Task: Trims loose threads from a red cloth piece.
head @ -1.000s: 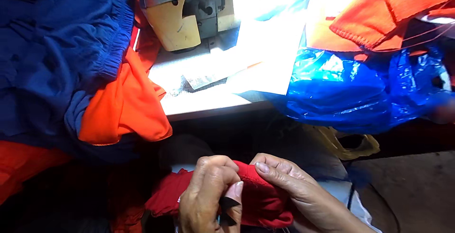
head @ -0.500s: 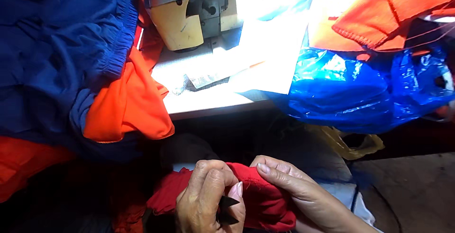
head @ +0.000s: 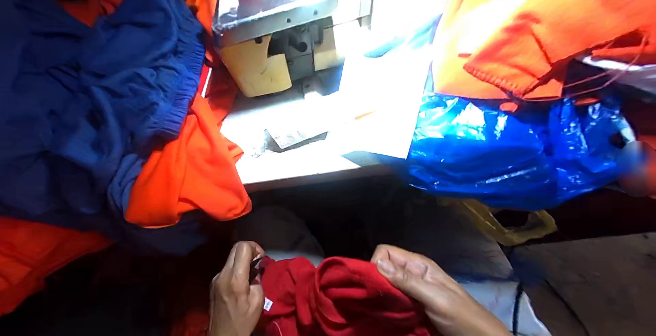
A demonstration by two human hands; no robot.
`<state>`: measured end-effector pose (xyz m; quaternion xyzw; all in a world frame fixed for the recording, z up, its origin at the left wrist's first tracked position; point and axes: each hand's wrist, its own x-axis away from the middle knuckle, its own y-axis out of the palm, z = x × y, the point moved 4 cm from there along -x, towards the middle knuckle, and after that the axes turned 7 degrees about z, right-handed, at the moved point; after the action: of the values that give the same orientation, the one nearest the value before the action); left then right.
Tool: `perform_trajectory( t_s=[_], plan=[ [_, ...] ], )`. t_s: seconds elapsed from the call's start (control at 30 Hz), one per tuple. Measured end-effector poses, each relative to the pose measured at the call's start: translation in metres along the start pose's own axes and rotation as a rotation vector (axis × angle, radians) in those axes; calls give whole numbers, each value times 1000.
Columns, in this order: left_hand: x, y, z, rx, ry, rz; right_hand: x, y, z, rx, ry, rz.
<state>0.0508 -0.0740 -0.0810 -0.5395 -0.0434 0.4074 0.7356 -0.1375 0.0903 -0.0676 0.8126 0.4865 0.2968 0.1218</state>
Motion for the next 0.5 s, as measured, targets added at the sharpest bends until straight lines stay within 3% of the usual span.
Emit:
perform_trajectory(
  t_s=[0.13,0.23,0.5],
  plan=[
    [-10,-17,63,435,-53,112,-5,11,-4,-111,71,-1],
    [-20,-28,94,554,-8,102,-3,18,-11,-86,82,-33],
    [-35,-23,117,314,176,9,-1,14,-8,-1,-14,9]
  ],
)
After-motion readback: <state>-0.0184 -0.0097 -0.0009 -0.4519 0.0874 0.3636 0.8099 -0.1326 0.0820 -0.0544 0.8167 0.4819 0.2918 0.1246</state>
